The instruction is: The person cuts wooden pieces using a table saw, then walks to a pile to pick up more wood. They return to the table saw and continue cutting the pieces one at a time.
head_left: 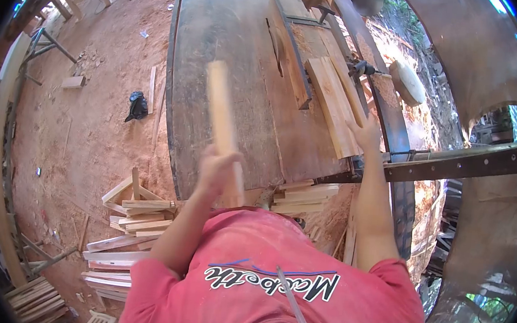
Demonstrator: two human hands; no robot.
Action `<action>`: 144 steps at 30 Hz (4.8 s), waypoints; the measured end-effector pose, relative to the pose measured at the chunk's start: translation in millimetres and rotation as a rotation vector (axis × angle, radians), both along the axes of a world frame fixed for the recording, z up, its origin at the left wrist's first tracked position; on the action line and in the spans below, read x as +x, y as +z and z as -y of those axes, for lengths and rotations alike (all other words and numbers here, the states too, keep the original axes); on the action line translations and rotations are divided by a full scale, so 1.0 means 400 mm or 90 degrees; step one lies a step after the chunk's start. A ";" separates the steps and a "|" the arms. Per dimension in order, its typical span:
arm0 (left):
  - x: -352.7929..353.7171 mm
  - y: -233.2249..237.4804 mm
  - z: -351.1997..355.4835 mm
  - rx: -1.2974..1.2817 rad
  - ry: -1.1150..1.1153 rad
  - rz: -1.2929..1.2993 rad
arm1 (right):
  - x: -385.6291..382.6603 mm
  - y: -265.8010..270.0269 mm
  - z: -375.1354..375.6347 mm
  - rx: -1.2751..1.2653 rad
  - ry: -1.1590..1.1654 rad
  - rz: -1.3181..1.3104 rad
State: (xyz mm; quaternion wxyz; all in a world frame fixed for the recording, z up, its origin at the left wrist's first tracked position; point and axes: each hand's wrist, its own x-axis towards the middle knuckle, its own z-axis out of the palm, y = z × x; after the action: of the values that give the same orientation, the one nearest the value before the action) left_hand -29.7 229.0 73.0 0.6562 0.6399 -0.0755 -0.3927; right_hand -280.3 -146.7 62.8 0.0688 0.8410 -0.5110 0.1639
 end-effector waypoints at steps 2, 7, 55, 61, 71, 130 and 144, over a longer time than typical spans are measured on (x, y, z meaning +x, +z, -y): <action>0.065 -0.021 -0.124 0.014 0.167 -0.016 | -0.016 -0.029 0.083 0.141 -0.070 0.033; 0.174 -0.124 -0.483 0.192 0.406 0.034 | -0.013 0.012 0.082 0.360 -0.167 -0.024; -0.028 -0.159 0.439 0.011 -0.357 0.434 | 0.100 -0.017 -0.317 0.160 0.042 0.111; 0.002 -0.104 0.461 0.073 -0.458 0.376 | 0.093 0.055 -0.398 0.072 0.066 0.087; -0.029 -0.034 0.423 0.206 -0.286 0.523 | 0.091 -0.009 -0.422 0.170 -0.034 0.142; 0.114 -0.151 0.606 0.068 -0.546 0.549 | 0.221 0.077 -0.425 0.369 0.157 -0.095; 0.128 -0.130 0.607 0.051 -0.530 0.486 | 0.222 0.096 -0.424 0.363 0.183 -0.096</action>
State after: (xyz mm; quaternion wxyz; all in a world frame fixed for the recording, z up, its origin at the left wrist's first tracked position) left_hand 21.6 -13.7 21.0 0.3473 0.6773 -0.5385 -0.3615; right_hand -191.4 22.8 101.3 -0.1558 0.8998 -0.4056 -0.0403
